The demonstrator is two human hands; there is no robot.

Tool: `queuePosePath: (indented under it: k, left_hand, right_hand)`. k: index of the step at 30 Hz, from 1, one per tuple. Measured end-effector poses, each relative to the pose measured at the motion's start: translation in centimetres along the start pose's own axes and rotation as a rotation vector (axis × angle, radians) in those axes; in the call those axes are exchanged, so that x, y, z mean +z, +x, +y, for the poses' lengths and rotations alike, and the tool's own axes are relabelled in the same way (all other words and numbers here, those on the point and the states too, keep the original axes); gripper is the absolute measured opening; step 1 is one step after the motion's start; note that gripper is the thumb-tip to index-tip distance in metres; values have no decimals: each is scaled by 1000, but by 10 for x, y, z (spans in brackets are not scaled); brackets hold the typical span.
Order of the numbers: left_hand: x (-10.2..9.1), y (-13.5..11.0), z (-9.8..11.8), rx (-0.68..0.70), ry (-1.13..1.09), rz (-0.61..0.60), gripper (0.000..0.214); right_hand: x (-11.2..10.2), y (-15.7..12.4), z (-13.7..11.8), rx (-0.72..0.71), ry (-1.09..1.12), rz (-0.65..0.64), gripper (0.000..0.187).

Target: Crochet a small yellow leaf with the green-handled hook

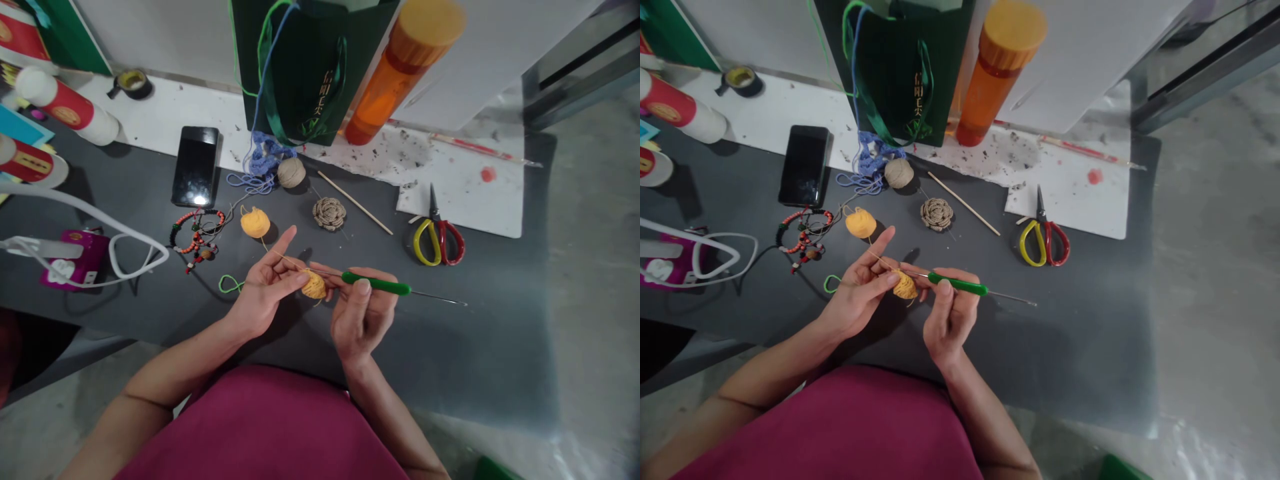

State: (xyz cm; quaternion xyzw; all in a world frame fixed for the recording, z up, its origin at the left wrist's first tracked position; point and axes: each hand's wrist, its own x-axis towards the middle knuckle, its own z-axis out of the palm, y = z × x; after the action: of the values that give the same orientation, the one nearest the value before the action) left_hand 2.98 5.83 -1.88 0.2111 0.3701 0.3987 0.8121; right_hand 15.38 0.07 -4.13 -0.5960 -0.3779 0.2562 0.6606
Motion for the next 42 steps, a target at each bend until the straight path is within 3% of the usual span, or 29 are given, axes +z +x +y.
queuePosePath:
  k: [6, 13, 16, 21, 24, 35, 42]
  left_hand:
    - [0, -1, -2, -6, 8, -20, 93]
    - [-1, 0, -2, 5, -2, -28, 100]
    - [-2, 0, -2, 14, 0, -51, 106]
    - [-3, 0, -4, 29, 15, -65, 111]
    - [-4, 1, -5, 47, 15, -72, 112]
    - [-2, 0, -5, 131, 89, -50, 113]
    - [-1, -1, 0, 6, 7, -28, 105]
  right_hand:
    - [1, -1, 0, 3, 48, -3, 11]
    - [1, 9, -4, -112, -12, -156, 8]
    - [1, 14, -1, -120, 25, -127, 9]
    - [1, 14, 6, 16, 48, -64, 4]
    - [0, 12, 7, 18, 50, -40, 4]
    - [-3, 9, 12, 46, 23, -68, 5]
    - [-5, 14, 8, -4, 85, -114, 6]
